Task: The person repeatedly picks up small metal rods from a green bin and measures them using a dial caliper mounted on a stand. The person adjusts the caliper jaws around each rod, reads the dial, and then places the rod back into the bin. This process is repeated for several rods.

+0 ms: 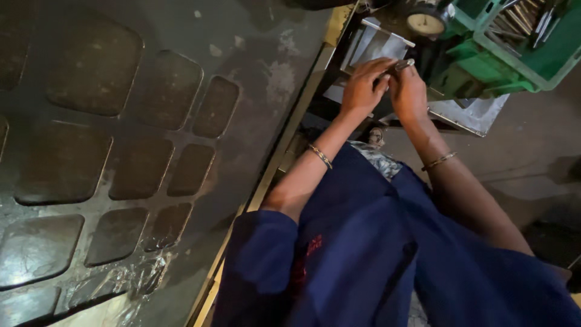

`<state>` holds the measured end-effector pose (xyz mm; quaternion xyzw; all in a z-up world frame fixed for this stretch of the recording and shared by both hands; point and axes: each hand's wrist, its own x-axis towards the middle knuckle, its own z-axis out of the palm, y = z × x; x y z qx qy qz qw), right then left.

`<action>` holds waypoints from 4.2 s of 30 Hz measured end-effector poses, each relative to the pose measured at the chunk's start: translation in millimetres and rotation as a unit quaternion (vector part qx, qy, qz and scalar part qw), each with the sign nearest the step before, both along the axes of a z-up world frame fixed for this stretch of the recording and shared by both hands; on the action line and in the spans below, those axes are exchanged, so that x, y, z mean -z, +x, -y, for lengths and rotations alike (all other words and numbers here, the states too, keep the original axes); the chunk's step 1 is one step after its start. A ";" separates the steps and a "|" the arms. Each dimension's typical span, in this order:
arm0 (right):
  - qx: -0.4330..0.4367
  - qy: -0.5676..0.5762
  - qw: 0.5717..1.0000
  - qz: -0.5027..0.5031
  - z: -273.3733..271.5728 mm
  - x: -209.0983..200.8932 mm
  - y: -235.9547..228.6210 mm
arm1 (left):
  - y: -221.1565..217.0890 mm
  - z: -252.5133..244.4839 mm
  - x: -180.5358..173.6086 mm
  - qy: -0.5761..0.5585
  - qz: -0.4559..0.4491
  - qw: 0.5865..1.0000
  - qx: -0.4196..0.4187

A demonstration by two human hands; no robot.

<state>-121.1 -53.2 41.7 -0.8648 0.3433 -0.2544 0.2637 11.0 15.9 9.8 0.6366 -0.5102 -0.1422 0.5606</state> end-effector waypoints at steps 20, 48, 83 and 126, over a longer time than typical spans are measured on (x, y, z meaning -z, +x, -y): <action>-0.008 -0.025 0.999 0.022 32.3 11.2 18.2 | 13.6 24.7 -38.3 0.025 0.003 0.999 -0.043; 0.008 -0.009 1.000 0.003 48.5 5.7 29.7 | 20.8 41.1 -46.9 0.040 0.007 0.997 -0.062; -0.012 -0.013 1.000 0.007 51.3 -0.3 27.6 | 23.8 29.9 -23.1 0.079 0.013 0.996 -0.046; 0.001 -0.025 0.999 -0.028 49.1 19.3 12.1 | 12.3 43.1 -21.3 0.013 0.032 0.999 -0.013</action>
